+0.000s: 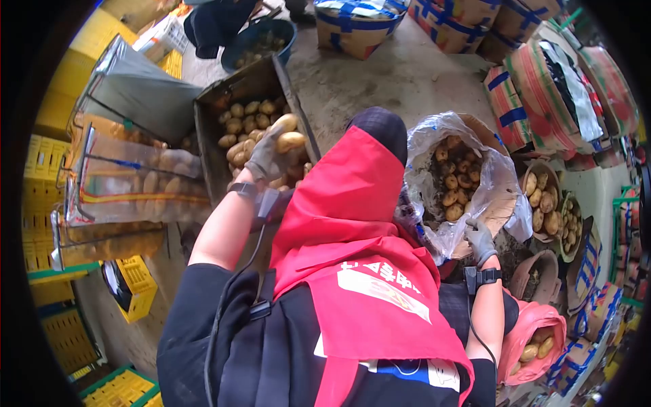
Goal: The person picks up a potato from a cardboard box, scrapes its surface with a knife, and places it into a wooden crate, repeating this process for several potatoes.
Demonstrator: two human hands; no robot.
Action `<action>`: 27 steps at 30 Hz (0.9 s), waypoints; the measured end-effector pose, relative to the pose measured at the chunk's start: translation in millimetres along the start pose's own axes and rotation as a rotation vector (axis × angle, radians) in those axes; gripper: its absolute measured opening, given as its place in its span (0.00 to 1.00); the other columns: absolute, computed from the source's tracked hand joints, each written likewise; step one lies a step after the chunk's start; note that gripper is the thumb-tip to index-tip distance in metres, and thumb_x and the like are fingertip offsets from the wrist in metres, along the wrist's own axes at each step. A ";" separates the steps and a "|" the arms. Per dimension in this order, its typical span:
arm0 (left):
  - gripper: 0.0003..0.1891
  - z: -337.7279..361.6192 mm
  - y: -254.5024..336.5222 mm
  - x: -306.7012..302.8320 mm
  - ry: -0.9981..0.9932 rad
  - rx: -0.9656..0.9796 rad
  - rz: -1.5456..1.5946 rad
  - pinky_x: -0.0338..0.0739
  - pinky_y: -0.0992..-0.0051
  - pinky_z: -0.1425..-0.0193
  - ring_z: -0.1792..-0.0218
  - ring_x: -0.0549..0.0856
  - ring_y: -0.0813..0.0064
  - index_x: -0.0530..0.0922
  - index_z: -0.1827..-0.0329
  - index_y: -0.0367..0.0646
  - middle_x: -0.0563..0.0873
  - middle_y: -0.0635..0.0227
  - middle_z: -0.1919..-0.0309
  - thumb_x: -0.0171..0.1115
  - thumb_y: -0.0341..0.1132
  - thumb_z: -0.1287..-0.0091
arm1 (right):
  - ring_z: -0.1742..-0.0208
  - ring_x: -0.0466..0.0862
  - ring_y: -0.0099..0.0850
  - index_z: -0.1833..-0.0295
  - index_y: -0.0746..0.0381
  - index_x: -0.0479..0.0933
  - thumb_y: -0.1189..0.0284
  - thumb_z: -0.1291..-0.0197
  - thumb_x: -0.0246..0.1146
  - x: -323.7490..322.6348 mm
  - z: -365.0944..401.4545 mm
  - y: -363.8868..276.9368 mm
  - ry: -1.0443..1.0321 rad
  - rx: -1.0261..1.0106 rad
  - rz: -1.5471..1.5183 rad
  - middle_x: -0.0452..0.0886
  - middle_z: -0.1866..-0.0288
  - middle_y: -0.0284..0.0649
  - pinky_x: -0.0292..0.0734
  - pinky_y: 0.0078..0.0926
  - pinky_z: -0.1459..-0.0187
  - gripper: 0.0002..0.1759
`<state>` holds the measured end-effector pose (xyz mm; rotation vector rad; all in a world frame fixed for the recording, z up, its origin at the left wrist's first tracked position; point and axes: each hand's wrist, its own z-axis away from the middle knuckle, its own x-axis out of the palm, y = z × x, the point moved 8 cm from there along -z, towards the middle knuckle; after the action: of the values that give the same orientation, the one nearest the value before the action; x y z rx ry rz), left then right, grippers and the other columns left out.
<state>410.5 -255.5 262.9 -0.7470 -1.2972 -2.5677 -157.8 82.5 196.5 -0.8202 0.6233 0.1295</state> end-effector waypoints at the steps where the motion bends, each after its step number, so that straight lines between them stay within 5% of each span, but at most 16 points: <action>1: 0.24 10.6 -14.4 -28.4 0.131 -0.043 0.208 0.88 0.73 0.50 0.48 0.88 0.67 0.76 0.32 0.46 0.87 0.63 0.44 0.61 0.52 0.22 | 0.62 0.84 0.25 0.36 0.70 0.80 0.78 0.37 0.60 1.5 2.5 -3.9 -0.009 0.007 0.021 0.85 0.60 0.37 0.80 0.24 0.60 0.23; 3: 0.30 17.6 -38.8 -78.8 0.226 -0.115 0.530 0.91 0.73 0.54 0.45 0.88 0.62 0.70 0.25 0.47 0.85 0.57 0.39 0.61 0.54 0.22 | 0.67 0.81 0.23 0.36 0.70 0.80 0.78 0.38 0.60 3.6 9.8 -13.7 -0.054 0.071 -0.037 0.83 0.64 0.36 0.77 0.23 0.66 0.24; 5: 0.40 27.4 -46.1 -99.5 0.307 0.009 0.431 0.91 0.74 0.53 0.38 0.86 0.63 0.52 0.14 0.44 0.78 0.55 0.30 0.58 0.52 0.20 | 0.63 0.84 0.26 0.36 0.69 0.80 0.74 0.36 0.62 8.7 14.5 -21.3 -0.074 0.085 0.010 0.85 0.62 0.36 0.80 0.25 0.61 0.23; 7: 0.31 24.3 -54.0 -94.9 0.242 -0.008 0.380 0.88 0.76 0.52 0.43 0.86 0.65 0.65 0.20 0.44 0.81 0.56 0.33 0.58 0.50 0.20 | 0.56 0.86 0.28 0.31 0.70 0.77 0.68 0.32 0.65 19.6 14.9 -48.2 -0.035 -0.151 0.213 0.88 0.55 0.41 0.81 0.25 0.53 0.27; 8: 0.30 18.1 -57.2 -91.9 0.221 -0.026 0.311 0.87 0.77 0.54 0.44 0.86 0.66 0.67 0.22 0.44 0.82 0.58 0.34 0.58 0.50 0.20 | 0.46 0.86 0.33 0.32 0.71 0.77 0.68 0.31 0.64 31.4 12.8 -48.9 -0.090 -0.097 0.246 0.88 0.45 0.46 0.80 0.28 0.41 0.27; 15: 0.23 15.6 -28.6 27.0 0.036 -0.033 0.051 0.81 0.82 0.58 0.58 0.86 0.79 0.75 0.29 0.44 0.87 0.73 0.47 0.59 0.47 0.19 | 0.34 0.84 0.36 0.34 0.67 0.81 0.69 0.31 0.62 109.7 -4.7 -35.0 -0.304 -0.100 0.151 0.87 0.38 0.48 0.75 0.30 0.31 0.23; 16: 0.23 19.9 -19.8 48.4 -0.015 -0.017 -0.005 0.80 0.82 0.59 0.59 0.85 0.81 0.75 0.29 0.45 0.87 0.74 0.49 0.59 0.47 0.19 | 0.33 0.84 0.40 0.36 0.66 0.83 0.60 0.31 0.61 110.5 0.9 -42.1 -0.306 -0.105 0.368 0.86 0.36 0.49 0.75 0.34 0.30 0.26; 20: 0.22 42.0 4.9 135.2 -0.305 0.018 0.080 0.78 0.82 0.58 0.57 0.86 0.82 0.74 0.28 0.44 0.88 0.73 0.49 0.58 0.45 0.19 | 0.31 0.82 0.47 0.37 0.63 0.84 0.50 0.33 0.59 89.6 2.0 -22.5 -0.358 0.088 0.968 0.85 0.34 0.51 0.74 0.39 0.29 0.32; 22: 0.22 57.3 16.9 182.3 -0.451 0.048 0.077 0.78 0.81 0.57 0.56 0.86 0.80 0.74 0.28 0.43 0.88 0.69 0.46 0.58 0.45 0.19 | 0.26 0.79 0.47 0.37 0.62 0.85 0.47 0.34 0.55 47.6 18.3 -22.4 -0.301 0.322 1.252 0.81 0.29 0.49 0.69 0.43 0.25 0.34; 23: 0.22 53.1 12.9 199.4 -0.460 0.042 0.078 0.78 0.81 0.57 0.56 0.86 0.80 0.74 0.28 0.43 0.88 0.69 0.46 0.58 0.45 0.19 | 0.23 0.76 0.43 0.30 0.61 0.80 0.51 0.35 0.55 31.6 27.2 -36.2 -0.215 0.316 1.403 0.80 0.27 0.45 0.65 0.47 0.23 0.35; 25: 0.23 55.9 4.0 245.1 -0.699 0.007 0.185 0.79 0.80 0.56 0.53 0.87 0.77 0.73 0.27 0.43 0.88 0.65 0.44 0.58 0.45 0.18 | 0.19 0.70 0.43 0.22 0.55 0.72 0.49 0.35 0.58 -3.6 48.6 -41.1 0.165 0.236 1.413 0.76 0.22 0.42 0.52 0.62 0.20 0.39; 27: 0.23 54.6 1.9 268.8 -0.758 0.005 0.170 0.79 0.79 0.55 0.52 0.88 0.77 0.72 0.27 0.42 0.88 0.64 0.44 0.57 0.45 0.18 | 0.20 0.72 0.43 0.20 0.54 0.69 0.49 0.36 0.59 -24.5 49.5 -30.6 0.234 0.277 1.303 0.76 0.23 0.41 0.55 0.65 0.23 0.40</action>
<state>199.5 -194.1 426.9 -1.8527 -1.3129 -2.2013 -144.2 100.2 255.5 -0.0486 1.2917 1.1127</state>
